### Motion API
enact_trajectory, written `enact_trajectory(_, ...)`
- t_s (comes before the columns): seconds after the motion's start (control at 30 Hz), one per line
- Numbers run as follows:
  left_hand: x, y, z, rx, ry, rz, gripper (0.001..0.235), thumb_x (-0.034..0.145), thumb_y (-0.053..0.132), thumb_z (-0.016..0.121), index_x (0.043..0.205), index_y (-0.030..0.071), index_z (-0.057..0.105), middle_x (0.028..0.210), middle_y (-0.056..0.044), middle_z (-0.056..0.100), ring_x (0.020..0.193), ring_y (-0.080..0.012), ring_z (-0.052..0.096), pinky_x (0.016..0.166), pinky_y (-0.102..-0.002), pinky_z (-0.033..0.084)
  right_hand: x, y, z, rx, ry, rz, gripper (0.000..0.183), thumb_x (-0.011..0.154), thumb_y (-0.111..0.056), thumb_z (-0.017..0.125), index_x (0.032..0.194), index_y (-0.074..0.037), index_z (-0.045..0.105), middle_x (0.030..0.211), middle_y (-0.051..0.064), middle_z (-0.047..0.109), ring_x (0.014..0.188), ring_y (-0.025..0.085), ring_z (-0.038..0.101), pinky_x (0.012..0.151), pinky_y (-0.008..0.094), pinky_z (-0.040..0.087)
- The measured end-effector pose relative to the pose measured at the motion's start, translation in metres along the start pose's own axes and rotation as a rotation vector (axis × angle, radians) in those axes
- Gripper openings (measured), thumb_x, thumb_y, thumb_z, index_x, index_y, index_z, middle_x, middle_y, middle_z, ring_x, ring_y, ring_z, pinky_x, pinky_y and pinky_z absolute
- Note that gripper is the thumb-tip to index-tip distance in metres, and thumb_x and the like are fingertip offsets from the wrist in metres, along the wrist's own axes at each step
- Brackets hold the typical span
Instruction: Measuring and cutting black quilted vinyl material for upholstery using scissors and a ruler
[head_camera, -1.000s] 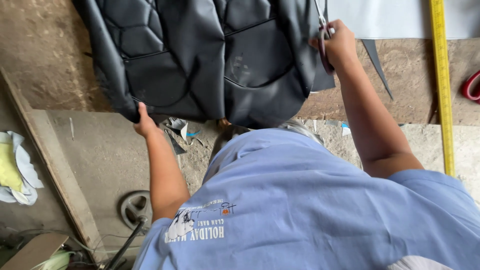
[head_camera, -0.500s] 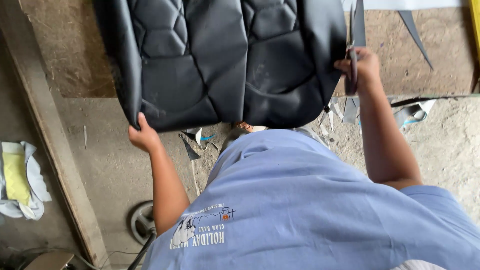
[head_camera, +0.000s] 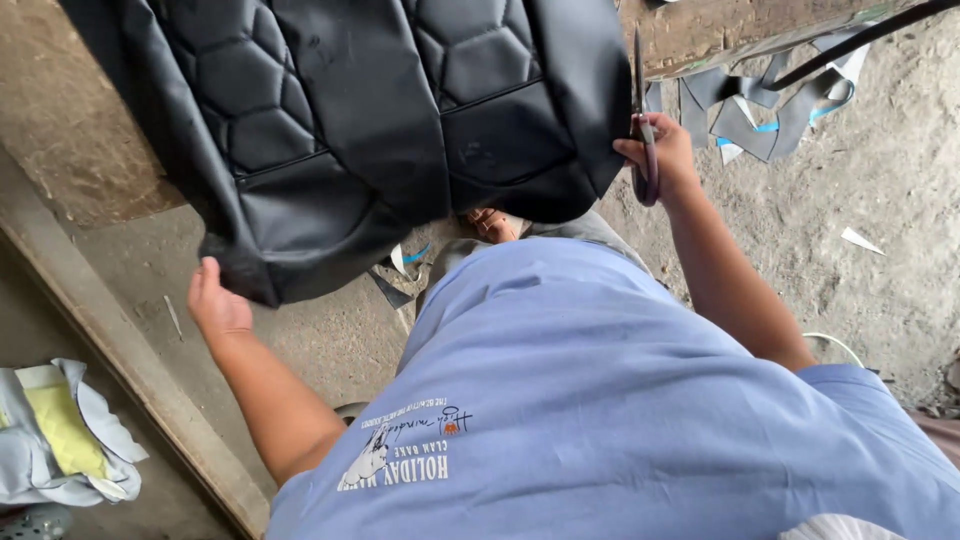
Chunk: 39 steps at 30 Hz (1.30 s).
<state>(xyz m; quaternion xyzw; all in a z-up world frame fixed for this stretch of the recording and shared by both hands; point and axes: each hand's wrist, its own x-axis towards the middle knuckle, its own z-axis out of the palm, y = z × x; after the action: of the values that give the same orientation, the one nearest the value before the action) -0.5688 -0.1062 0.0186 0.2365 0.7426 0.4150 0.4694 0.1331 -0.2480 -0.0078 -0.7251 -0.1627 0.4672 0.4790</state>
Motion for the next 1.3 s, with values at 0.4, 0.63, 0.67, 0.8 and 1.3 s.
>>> enact_trajectory(0.4,0.009,-0.002,0.068,0.379,0.728,0.167,0.017,0.088,0.013,0.072,0.104,0.016,0.077,0.108,-0.012,0.080,0.113,-0.0256,0.073,0.097,-0.034,0.058,0.013,0.011,0.002,0.054,-0.084,0.042,0.051,0.081,-0.013,0.095,0.117,-0.002,0.061,0.082,0.004,0.061,0.069,0.019,0.073,0.066,0.034,0.068)
enact_trajectory(0.63,-0.179,0.049,0.368,0.117,-0.364,1.064,0.027,0.084,-0.004,0.070,0.107,0.009,0.070,0.113,-0.010,0.064,0.111,-0.0247,0.059,0.100,-0.037,0.048,-0.016,-0.047,0.002,0.083,-0.214,0.121,0.035,0.090,-0.011,0.078,0.120,-0.003,0.063,0.092,0.011,0.065,0.080,0.025,0.073,0.075,0.038,0.065)
enact_trajectory(0.67,-0.193,0.034,0.400,0.432,-0.642,1.306,0.025,0.087,0.006,0.072,0.112,0.010,0.070,0.115,-0.011,0.068,0.111,-0.0308,0.062,0.104,-0.043,0.043,-0.025,-0.068,0.005,0.058,-0.256,0.173,0.031,0.091,-0.014,0.070,0.120,-0.006,0.062,0.099,0.009,0.067,0.084,0.022,0.072,0.079,0.029,0.063)
enact_trajectory(0.8,-0.235,-0.017,0.481,0.818,-0.870,1.448,0.033,0.082,0.019,0.075,0.114,0.019,0.072,0.128,-0.005,0.061,0.118,-0.0266,0.059,0.092,-0.043,0.049,-0.013,-0.057,-0.007,0.225,-0.292,0.217,0.029,0.096,-0.010,0.063,0.123,-0.004,0.056,0.095,0.016,0.068,0.085,0.027,0.070,0.082,0.037,0.062)
enact_trajectory(1.3,-0.232,-0.034,0.574,1.581,-0.430,1.243,0.081,0.062,0.087,0.075,0.105,0.023,0.048,0.110,-0.002,0.045,0.100,-0.0184,0.047,0.056,-0.027,0.050,0.015,-0.126,-0.017,-0.312,-0.254,0.278,0.026,0.099,-0.039,0.068,0.102,-0.014,0.060,0.082,0.004,0.072,0.060,0.013,0.066,0.059,0.026,0.053)
